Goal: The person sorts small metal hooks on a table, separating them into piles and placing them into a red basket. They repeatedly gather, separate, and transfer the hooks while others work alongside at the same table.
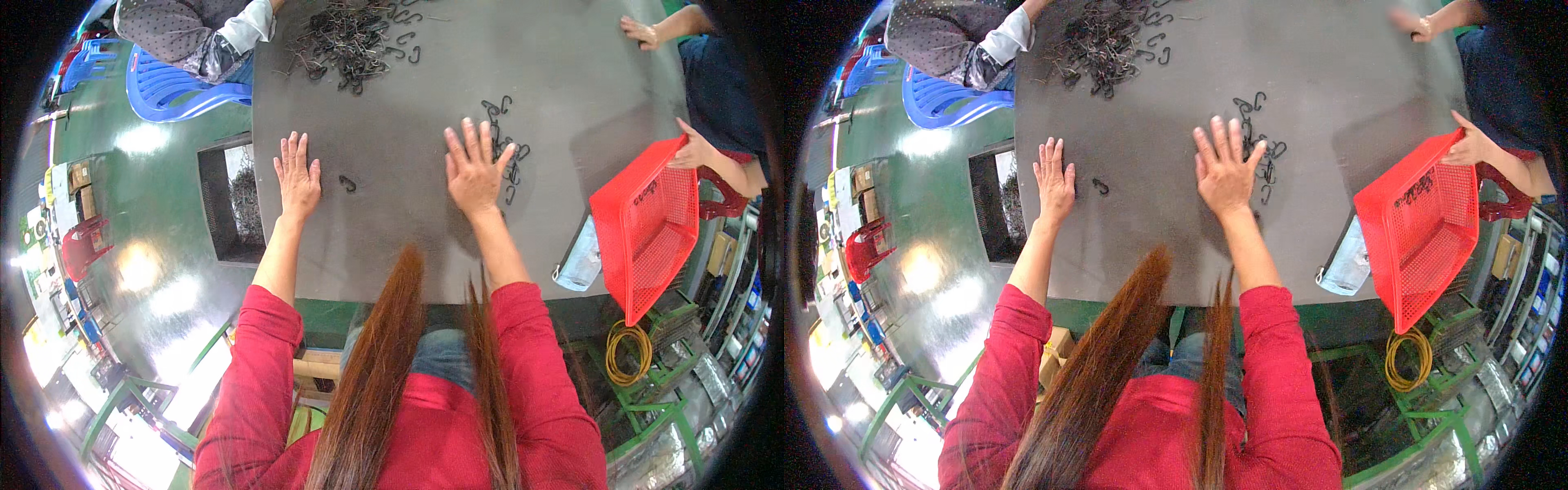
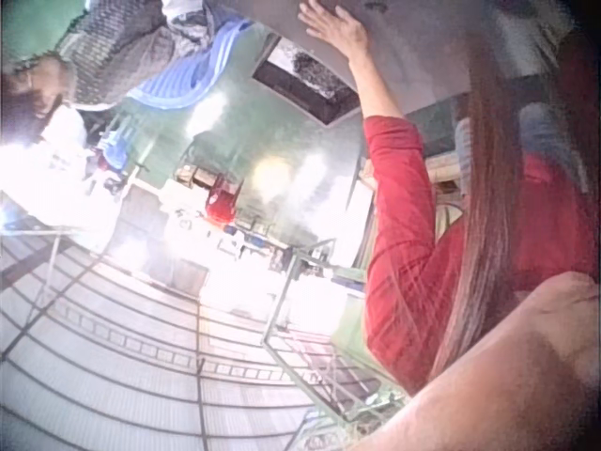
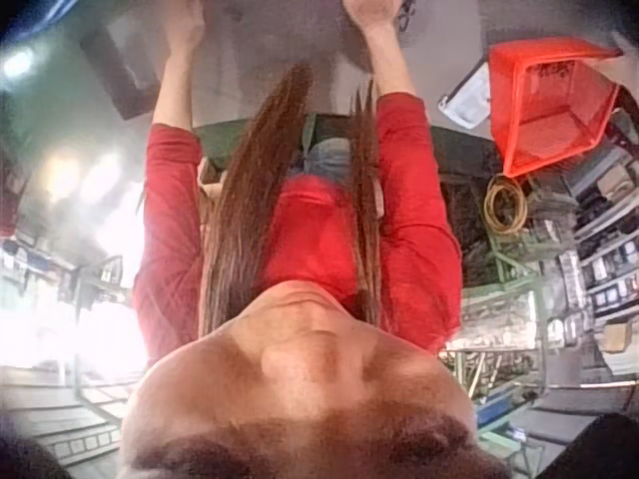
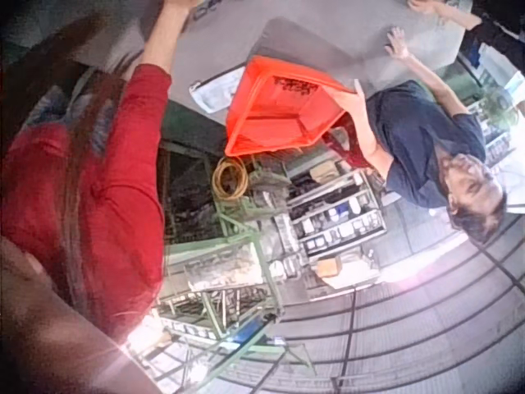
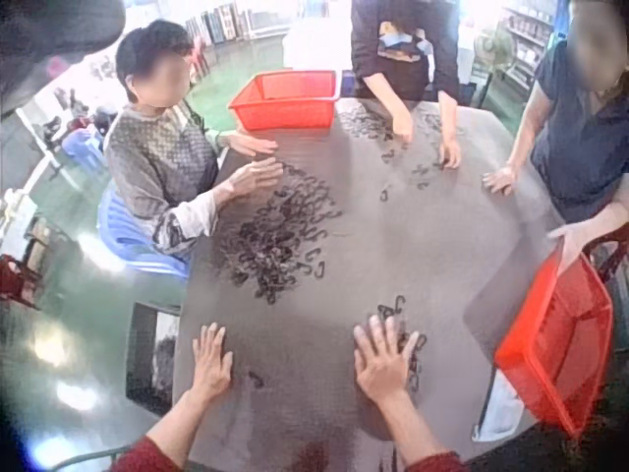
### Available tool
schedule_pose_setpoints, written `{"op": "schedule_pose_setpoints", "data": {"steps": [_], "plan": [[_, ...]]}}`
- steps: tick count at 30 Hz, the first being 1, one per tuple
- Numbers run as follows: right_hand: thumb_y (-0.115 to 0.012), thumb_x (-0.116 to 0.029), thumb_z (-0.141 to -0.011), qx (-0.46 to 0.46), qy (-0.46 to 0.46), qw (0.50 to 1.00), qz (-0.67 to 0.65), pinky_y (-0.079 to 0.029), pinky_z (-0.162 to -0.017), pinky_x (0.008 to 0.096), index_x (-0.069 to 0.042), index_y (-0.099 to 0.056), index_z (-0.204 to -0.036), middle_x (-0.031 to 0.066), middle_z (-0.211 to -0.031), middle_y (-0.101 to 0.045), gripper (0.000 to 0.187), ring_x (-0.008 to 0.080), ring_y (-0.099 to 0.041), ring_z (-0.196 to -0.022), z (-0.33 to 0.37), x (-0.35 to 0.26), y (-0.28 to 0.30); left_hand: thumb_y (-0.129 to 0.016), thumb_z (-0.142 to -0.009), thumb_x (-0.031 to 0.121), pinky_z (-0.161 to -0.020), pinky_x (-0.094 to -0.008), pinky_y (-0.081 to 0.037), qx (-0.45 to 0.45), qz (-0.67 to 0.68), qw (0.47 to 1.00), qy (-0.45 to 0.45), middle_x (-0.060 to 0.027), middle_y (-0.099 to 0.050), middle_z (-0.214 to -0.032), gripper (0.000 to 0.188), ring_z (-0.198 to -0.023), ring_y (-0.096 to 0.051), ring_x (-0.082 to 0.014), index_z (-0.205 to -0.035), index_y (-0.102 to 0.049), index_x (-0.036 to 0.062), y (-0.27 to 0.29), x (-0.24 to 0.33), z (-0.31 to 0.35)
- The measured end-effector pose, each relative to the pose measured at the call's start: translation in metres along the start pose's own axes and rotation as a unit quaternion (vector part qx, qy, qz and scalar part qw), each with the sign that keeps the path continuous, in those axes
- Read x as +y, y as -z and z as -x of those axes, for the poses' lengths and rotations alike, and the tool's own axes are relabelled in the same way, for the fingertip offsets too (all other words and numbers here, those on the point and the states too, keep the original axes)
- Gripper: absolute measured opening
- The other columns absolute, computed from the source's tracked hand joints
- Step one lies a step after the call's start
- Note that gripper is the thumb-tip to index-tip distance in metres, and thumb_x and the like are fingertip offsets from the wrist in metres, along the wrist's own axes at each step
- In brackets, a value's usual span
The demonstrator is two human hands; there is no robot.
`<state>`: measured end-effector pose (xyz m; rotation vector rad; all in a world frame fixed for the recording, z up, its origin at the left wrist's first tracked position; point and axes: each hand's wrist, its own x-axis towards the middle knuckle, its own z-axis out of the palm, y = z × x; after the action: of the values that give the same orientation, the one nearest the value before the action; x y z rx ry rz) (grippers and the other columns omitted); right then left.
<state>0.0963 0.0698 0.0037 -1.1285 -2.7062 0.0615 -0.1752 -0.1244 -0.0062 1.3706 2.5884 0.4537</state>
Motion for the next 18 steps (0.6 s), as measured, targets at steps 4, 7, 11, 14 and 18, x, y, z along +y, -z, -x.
{"op": "schedule_pose_setpoints", "data": {"steps": [4, 7, 11, 14, 18], "plan": [[-0.053, -0.038, -0.088, 0.036, -0.057, 0.998, -0.018, -0.015, -0.104, 0.0666, -0.021, -0.045, -0.135, 0.0048, -0.146, -0.033, 0.051, 0.028, -0.022, -0.138, -0.04, 0.049, -0.002, -0.043, -0.094, 0.025, -0.113, -0.0506, -0.005, 0.027, 0.006, 0.999, 0.036, -0.0054, -0.016, -0.153, 0.056, -0.142, -0.008, -0.0258, -0.145, -0.022, 0.0167, -0.01, 0.016, -0.002], [-0.053, -0.04, -0.089, 0.028, -0.05, 0.997, -0.052, -0.019, -0.105, 0.0625, -0.02, -0.045, -0.134, 0.0062, -0.144, -0.036, 0.05, 0.0279, -0.028, -0.136, -0.04, 0.069, -0.007, -0.042, -0.094, 0.026, -0.113, -0.0494, -0.006, 0.052, -0.007, 0.998, 0.045, -0.0077, -0.014, -0.153, 0.058, -0.143, -0.007, -0.0263, -0.146, -0.021, 0.013, -0.037, 0.061, 0.012], [-0.056, -0.035, -0.087, -0.027, 0.026, 0.995, -0.087, -0.018, -0.107, 0.0585, -0.021, -0.046, -0.133, 0.0044, -0.142, -0.038, 0.049, 0.026, -0.031, -0.134, 0.005, 0.053, 0.017, -0.045, -0.091, 0.025, -0.114, -0.0476, -0.005, -0.01, -0.03, 0.999, -0.014, -0.0099, -0.013, -0.153, 0.063, -0.143, -0.007, -0.0264, -0.146, -0.018, 0.0086, -0.049, 0.154, 0.029], [-0.059, -0.028, -0.086, 0.024, -0.034, 0.991, -0.131, -0.019, -0.107, 0.0578, -0.018, -0.044, -0.134, 0.0072, -0.141, -0.039, 0.051, 0.03, -0.031, -0.134, 0.041, 0.054, 0.044, -0.049, -0.091, 0.025, -0.114, -0.048, -0.007, -0.09, 0.101, 0.983, -0.122, -0.0121, -0.019, -0.151, 0.063, -0.142, -0.011, -0.028, -0.144, -0.021, 0.0064, -0.06, 0.21, 0.019], [-0.058, -0.02, -0.086, 0.114, -0.123, 0.978, -0.123, -0.022, -0.106, 0.0558, -0.009, -0.042, -0.132, 0.0143, -0.138, -0.04, 0.05, 0.0364, -0.033, -0.131, 0.079, 0.084, 0.075, -0.047, -0.092, 0.032, -0.113, -0.0497, -0.007, 0.0, 0.097, 0.988, -0.119, -0.0119, -0.019, -0.151, 0.063, -0.142, -0.009, -0.0274, -0.144, -0.022, 0.007, -0.08, 0.245, -0.012]]}}
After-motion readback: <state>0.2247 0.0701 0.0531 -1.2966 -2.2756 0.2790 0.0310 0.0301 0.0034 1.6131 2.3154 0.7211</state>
